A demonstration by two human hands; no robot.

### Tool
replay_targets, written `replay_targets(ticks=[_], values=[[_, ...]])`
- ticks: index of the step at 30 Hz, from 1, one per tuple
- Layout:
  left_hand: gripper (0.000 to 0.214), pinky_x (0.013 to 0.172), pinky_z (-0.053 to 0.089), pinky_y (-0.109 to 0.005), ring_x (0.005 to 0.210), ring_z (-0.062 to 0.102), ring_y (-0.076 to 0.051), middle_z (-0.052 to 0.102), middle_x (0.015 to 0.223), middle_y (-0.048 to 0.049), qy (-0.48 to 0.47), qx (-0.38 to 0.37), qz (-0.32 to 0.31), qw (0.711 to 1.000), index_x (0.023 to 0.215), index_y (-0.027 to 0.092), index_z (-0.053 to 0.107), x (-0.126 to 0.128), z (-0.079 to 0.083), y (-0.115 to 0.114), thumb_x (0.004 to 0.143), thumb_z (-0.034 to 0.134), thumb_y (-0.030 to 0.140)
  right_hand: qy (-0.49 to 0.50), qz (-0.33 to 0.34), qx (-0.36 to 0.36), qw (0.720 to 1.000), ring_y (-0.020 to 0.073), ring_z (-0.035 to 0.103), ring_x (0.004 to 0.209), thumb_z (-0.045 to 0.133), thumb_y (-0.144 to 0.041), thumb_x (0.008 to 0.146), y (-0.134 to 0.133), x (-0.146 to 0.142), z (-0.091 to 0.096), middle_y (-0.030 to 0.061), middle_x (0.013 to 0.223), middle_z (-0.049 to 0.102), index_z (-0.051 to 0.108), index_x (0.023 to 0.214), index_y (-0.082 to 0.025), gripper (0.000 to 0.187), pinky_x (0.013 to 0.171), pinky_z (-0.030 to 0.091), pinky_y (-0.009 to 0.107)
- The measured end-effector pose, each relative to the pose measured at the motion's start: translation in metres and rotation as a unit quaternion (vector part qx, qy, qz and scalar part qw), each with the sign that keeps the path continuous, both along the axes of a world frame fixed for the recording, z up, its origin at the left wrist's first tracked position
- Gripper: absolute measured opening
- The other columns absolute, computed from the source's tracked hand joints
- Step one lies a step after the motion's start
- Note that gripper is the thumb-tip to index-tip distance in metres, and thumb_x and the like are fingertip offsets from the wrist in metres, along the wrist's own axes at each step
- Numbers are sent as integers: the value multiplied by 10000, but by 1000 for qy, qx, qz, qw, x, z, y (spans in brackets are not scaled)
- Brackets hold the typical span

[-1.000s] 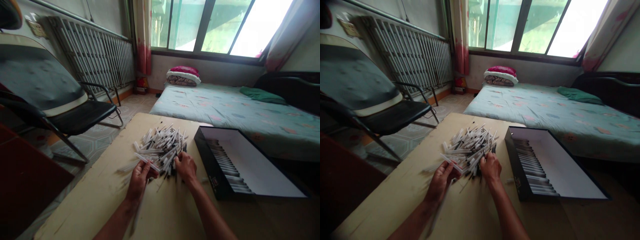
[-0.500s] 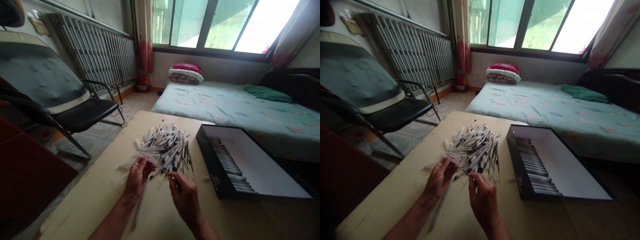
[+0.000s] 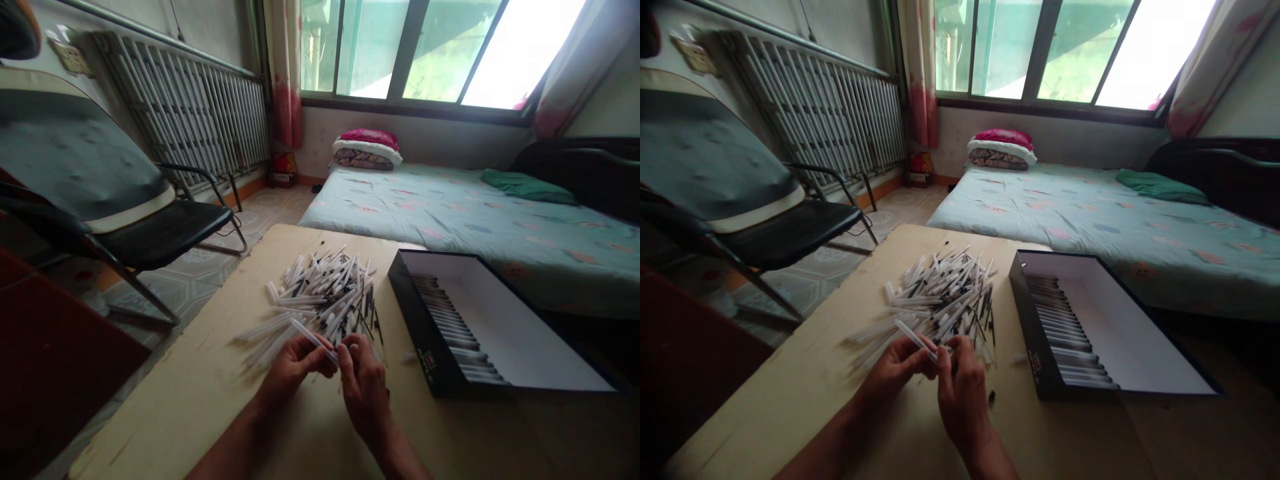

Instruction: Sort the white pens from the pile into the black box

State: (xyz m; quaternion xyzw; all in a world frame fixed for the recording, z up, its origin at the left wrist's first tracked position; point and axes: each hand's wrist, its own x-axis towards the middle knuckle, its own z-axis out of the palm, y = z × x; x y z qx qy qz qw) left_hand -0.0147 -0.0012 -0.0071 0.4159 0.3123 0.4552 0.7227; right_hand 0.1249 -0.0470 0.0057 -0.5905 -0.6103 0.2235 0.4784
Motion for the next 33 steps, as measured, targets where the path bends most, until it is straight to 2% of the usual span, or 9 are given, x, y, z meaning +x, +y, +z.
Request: replay_targets(ticks=[2,5,7,11,16,19,23,28,33], values=[[213,577,522,-272,574,649,-156,705,673,-66,-23,-32,-5,999,817,118,664,0,-1,0,706,726,288,82,11,-21,996,125,549,484,316,-424,945,2,4,1,-22,590,551,505,897,-189,306,475,408,219],[182,585,533,-226,604,663,-133,714,708,-50,-87,-99,52,990,822,128,659,-4,-1,4,702,734,244,139,-21,-54,989,116,536,445,225,-458,955,6,24,5,-16,580,556,517,852,-183,414,427,380,206],[125,591,540,-200,615,668,-116,711,701,-31,-137,-141,93,976,822,135,656,-10,0,7,724,710,190,62,-40,-89,993,118,537,457,322,-445,931,7,45,8,-13,572,559,523,761,-189,368,455,381,211],[82,560,550,-176,591,670,-94,708,682,-9,-207,-209,138,946,813,139,647,-18,1,11,810,578,95,-166,4,-140,976,146,535,516,515,-295,810,-2,87,3,-12,559,550,501,646,-204,188,507,364,236],[160,565,563,-189,599,681,-103,712,673,-12,-234,-233,146,933,829,134,643,-21,0,13,852,497,74,-244,29,-177,953,145,524,527,548,-180,680,-24,108,-20,-6,586,561,461,633,-206,102,496,345,227],[98,578,564,-199,616,685,-113,722,706,-21,-221,-201,137,944,831,134,644,-19,-1,12,823,559,86,-240,46,-189,951,146,536,555,511,-131,653,-29,106,-28,2,607,575,478,624,-201,83,512,363,222],[107,637,565,-234,669,692,-142,731,759,-46,-163,-129,104,973,855,129,646,-12,-2,8,754,677,145,-203,41,-155,966,150,545,596,498,-115,659,-21,91,-20,17,648,577,537,641,-186,83,541,384,228],[163,701,550,-265,731,692,-165,732,777,-60,-124,-84,72,986,871,125,653,-6,-2,4,736,707,199,-9,56,-71,996,150,569,672,519,-243,812,2,53,-3,38,757,603,599,812,-176,104,610,441,237],[160,743,537,-292,751,688,-169,732,808,-64,-114,-71,71,988,889,132,655,-7,-5,6,751,692,204,150,24,-20,988,154,594,716,554,-297,838,10,14,-4,37,778,614,584,888,-177,134,658,476,251]])
